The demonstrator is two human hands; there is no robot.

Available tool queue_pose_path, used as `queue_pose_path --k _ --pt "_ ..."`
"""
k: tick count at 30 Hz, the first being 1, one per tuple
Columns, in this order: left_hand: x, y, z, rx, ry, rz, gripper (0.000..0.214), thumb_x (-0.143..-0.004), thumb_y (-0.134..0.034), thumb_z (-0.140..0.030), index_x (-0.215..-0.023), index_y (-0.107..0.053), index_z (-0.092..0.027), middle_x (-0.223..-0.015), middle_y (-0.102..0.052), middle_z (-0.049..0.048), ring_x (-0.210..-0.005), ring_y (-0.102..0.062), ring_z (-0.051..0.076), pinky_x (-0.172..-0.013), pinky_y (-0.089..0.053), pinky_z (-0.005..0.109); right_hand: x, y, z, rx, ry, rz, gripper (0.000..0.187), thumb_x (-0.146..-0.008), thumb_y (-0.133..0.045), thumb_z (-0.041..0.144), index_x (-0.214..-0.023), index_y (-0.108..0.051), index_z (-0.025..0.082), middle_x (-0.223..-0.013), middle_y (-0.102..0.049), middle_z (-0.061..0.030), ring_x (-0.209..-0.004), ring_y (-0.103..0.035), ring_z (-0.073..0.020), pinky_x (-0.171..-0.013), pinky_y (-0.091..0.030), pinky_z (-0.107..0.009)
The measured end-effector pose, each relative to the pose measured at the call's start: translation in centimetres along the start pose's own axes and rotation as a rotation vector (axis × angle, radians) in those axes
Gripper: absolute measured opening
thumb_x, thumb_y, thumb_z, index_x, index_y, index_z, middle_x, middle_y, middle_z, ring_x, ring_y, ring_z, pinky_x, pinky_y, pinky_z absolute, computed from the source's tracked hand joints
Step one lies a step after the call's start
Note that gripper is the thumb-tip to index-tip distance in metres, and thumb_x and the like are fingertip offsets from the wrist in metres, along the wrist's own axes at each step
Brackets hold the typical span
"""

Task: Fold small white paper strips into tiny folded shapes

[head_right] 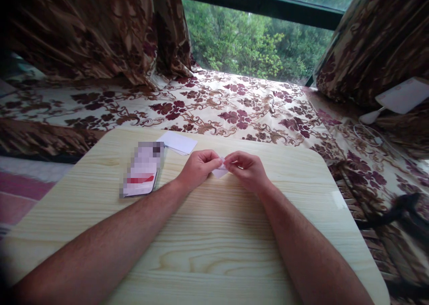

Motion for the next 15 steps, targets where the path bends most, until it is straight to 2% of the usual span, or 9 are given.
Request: queue_pose_path --k 7,15 --pt "0.20 -0.22 -0.34 -0.051 -0.004 0.006 0.025 -0.078 -0.065 -0.034 -0.065 -0.062 -0.014 -0.058 -0.054 -0.0022 -0.054 -0.043 0.008 -0.053 -0.034 0.023 -0.08 0.09 -0.20 -0.027 -0.111 -0.085 0.019 -0.072 -0.080 0.034 -0.078 -0.071 0.019 -0.072 -0.070 -0.0022 -0.064 -0.061 -0.0140 -0.062 -0.050 -0.029" --pt "0.29 -0.40 -0.08 -0.090 -0.006 0.021 0.017 -0.075 -0.065 -0.027 -0.065 -0.061 -0.014 -0.058 -0.052 -0.0033 -0.053 -0.041 0.008 -0.050 -0.031 0.022 -0.14 0.16 -0.30 -0.022 -0.119 -0.122 0.017 -0.072 -0.079 0.032 -0.076 -0.069 0.019 -0.068 -0.068 -0.0009 -0.061 -0.060 -0.0130 -0.059 -0.048 -0.027"
Point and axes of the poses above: each hand's wrist, its own x-axis away from the middle knuckle, its own y-axis out of the back of the hand, z = x × y, the point moved 5 cm from there along -x, towards the middle knuckle
